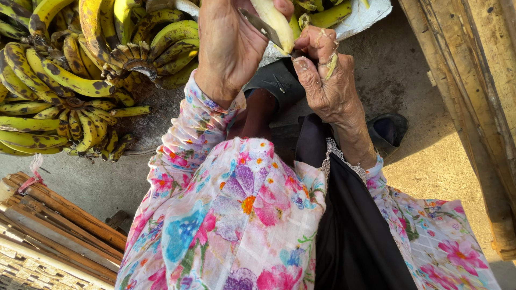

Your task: The person sits on the ground and peels bananas one at a time, using a knife to cut and strip the peel from each banana. Peeled bananas are set aside and discarded peels collect in a sack beside them.

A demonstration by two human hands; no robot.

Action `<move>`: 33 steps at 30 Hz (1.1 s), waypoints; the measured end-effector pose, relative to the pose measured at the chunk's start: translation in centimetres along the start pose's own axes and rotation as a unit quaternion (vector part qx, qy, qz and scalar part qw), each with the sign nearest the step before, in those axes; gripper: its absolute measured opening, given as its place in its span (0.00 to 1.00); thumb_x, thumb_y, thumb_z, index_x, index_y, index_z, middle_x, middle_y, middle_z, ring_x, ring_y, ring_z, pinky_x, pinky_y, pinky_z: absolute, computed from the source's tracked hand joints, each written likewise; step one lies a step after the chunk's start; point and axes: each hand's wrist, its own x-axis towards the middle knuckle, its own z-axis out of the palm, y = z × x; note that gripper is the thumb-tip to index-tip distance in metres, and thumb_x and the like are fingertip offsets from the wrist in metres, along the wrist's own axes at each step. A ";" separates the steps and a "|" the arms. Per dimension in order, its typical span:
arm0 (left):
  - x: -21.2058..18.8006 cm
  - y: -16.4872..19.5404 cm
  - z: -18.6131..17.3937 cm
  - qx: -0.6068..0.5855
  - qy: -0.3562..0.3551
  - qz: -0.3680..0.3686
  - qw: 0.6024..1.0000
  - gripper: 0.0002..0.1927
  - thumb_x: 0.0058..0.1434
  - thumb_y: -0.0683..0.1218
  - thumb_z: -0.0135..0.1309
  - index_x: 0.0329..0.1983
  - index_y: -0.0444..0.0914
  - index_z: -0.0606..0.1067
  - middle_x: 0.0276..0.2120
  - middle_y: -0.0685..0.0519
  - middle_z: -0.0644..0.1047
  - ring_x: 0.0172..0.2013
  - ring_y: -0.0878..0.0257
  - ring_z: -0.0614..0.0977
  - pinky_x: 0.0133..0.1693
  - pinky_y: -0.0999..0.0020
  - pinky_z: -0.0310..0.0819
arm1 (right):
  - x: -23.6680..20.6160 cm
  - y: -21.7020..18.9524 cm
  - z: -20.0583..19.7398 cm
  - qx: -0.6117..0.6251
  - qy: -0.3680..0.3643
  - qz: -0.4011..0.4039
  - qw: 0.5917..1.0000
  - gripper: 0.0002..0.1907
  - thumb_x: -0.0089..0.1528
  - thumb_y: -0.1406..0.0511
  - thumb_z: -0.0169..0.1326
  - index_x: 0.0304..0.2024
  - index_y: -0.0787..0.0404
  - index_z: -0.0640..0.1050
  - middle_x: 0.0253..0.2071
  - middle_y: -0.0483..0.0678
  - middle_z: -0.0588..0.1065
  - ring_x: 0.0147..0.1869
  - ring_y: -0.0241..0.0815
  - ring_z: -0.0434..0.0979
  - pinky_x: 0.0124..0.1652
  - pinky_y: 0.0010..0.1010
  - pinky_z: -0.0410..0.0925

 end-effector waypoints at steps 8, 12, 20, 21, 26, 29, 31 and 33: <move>-0.5 -0.8 0.9 0.062 0.053 -0.014 0.997 0.17 0.79 0.53 0.42 0.47 0.35 0.70 0.41 0.47 0.77 0.44 0.53 0.80 0.47 0.58 0.77 | 0.1 1.3 0.5 0.018 0.007 -0.020 1.000 0.11 0.79 0.65 0.50 0.60 0.63 0.67 0.50 0.50 0.77 0.49 0.40 0.84 0.51 0.27 0.74; -0.1 -1.2 0.3 0.067 0.048 0.007 0.997 0.17 0.78 0.52 0.42 0.48 0.33 0.70 0.41 0.46 0.77 0.44 0.53 0.81 0.52 0.58 0.77 | -0.1 1.4 0.6 0.026 0.014 -0.007 1.000 0.12 0.78 0.65 0.50 0.61 0.63 0.67 0.48 0.51 0.77 0.45 0.39 0.83 0.48 0.27 0.74; -0.3 -1.4 2.9 0.024 -0.107 -0.093 0.990 0.22 0.79 0.58 0.37 0.43 0.35 0.69 0.41 0.49 0.75 0.44 0.51 0.81 0.50 0.58 0.78 | 0.4 1.5 1.6 -0.027 0.070 -0.043 0.996 0.14 0.78 0.66 0.48 0.63 0.62 0.65 0.54 0.54 0.77 0.58 0.48 0.84 0.57 0.33 0.74; -0.4 -1.4 3.5 0.017 -0.111 -0.102 0.988 0.22 0.78 0.58 0.37 0.43 0.35 0.69 0.42 0.49 0.74 0.43 0.50 0.81 0.49 0.58 0.79 | 0.4 1.5 1.8 -0.040 0.083 -0.053 0.994 0.14 0.78 0.66 0.47 0.64 0.62 0.65 0.57 0.56 0.77 0.62 0.50 0.83 0.60 0.35 0.73; -0.8 -1.9 4.0 0.034 -0.009 -0.095 0.995 0.24 0.80 0.56 0.36 0.50 0.29 0.69 0.45 0.44 0.75 0.40 0.48 0.81 0.39 0.59 0.80 | 0.2 1.9 2.5 -0.048 0.105 -0.015 0.993 0.14 0.80 0.61 0.47 0.65 0.59 0.65 0.54 0.50 0.79 0.60 0.46 0.85 0.58 0.31 0.74; -0.9 -2.6 2.7 0.065 -0.034 -0.081 0.994 0.25 0.82 0.57 0.36 0.52 0.28 0.70 0.44 0.41 0.76 0.37 0.50 0.81 0.36 0.63 0.77 | 0.3 2.0 2.5 -0.090 0.111 -0.016 0.990 0.15 0.81 0.57 0.46 0.65 0.58 0.64 0.55 0.48 0.78 0.59 0.48 0.85 0.57 0.33 0.74; -1.0 -3.1 1.9 0.084 -0.044 -0.064 0.993 0.24 0.83 0.57 0.36 0.52 0.30 0.69 0.43 0.39 0.77 0.36 0.51 0.80 0.36 0.63 0.76 | 0.5 1.7 2.5 -0.122 0.114 -0.008 0.986 0.16 0.82 0.56 0.46 0.64 0.58 0.64 0.54 0.47 0.78 0.57 0.48 0.85 0.55 0.34 0.75; -1.0 -3.2 1.6 0.060 -0.041 -0.057 0.996 0.24 0.82 0.58 0.37 0.54 0.31 0.69 0.43 0.39 0.78 0.36 0.53 0.80 0.37 0.64 0.77 | 0.9 1.0 2.4 -0.138 0.119 0.010 0.983 0.17 0.80 0.55 0.45 0.63 0.58 0.65 0.54 0.47 0.78 0.54 0.48 0.85 0.50 0.35 0.75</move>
